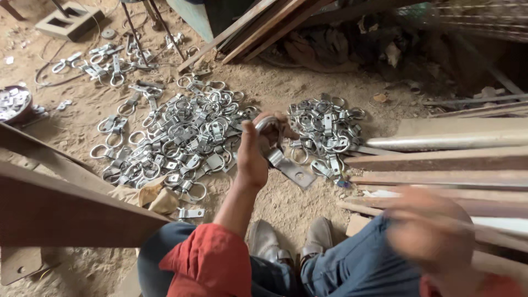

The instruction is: The person assembles metal clamps by inserting a bolt through a metal loop and bracket, then using a wrench to tighten a nut onto the bolt while holding the assembly by hand.

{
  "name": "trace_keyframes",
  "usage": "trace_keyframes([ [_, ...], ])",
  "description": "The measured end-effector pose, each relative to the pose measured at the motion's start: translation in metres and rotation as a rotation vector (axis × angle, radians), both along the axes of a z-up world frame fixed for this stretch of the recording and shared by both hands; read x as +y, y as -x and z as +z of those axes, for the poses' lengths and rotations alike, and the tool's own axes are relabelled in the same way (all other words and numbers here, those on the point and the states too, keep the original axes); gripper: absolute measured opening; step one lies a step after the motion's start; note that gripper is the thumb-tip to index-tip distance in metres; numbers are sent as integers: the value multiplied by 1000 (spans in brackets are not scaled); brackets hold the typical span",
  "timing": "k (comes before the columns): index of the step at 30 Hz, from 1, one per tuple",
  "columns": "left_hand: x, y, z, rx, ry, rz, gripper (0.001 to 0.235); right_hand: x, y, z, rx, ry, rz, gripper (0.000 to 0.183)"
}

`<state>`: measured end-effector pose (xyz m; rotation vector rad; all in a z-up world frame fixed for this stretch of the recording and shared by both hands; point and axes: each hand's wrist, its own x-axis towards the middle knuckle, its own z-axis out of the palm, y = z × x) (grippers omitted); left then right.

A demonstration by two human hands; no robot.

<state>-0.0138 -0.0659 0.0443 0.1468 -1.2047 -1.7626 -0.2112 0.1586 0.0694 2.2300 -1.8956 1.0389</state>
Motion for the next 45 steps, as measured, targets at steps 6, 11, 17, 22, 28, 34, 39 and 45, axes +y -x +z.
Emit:
trace_keyframes([
  [6, -18, -18, -37, -84, -150, 98, 82, -37, 15, 3, -27, -446, -216, 26],
  [11, -29, 1, -58, -198, -726, 162, 74, -84, 39, 44, -42, -38, -103, 25],
  [17, -1, 32, -202, -978, -642, -11, 33, -114, 25, 0, -329, -257, -204, 27],
  [22, 51, 47, -269, -1622, 63, -711, 26, -110, 21, -20, -173, -233, -15, 25],
  [28, 62, 65, -250, -1764, 421, -960, 36, -104, 1, -21, -60, -380, 297, 27],
  [34, 19, 85, -262, -628, -433, -37, 47, -100, -7, -16, -48, -487, 333, 27],
  [39, 28, 59, -308, -1245, -95, 240, 30, -99, -11, -8, -24, -535, 307, 28],
  [45, 32, 52, -310, -1318, 245, 63, 31, -92, -14, -8, -48, -455, 369, 27],
])
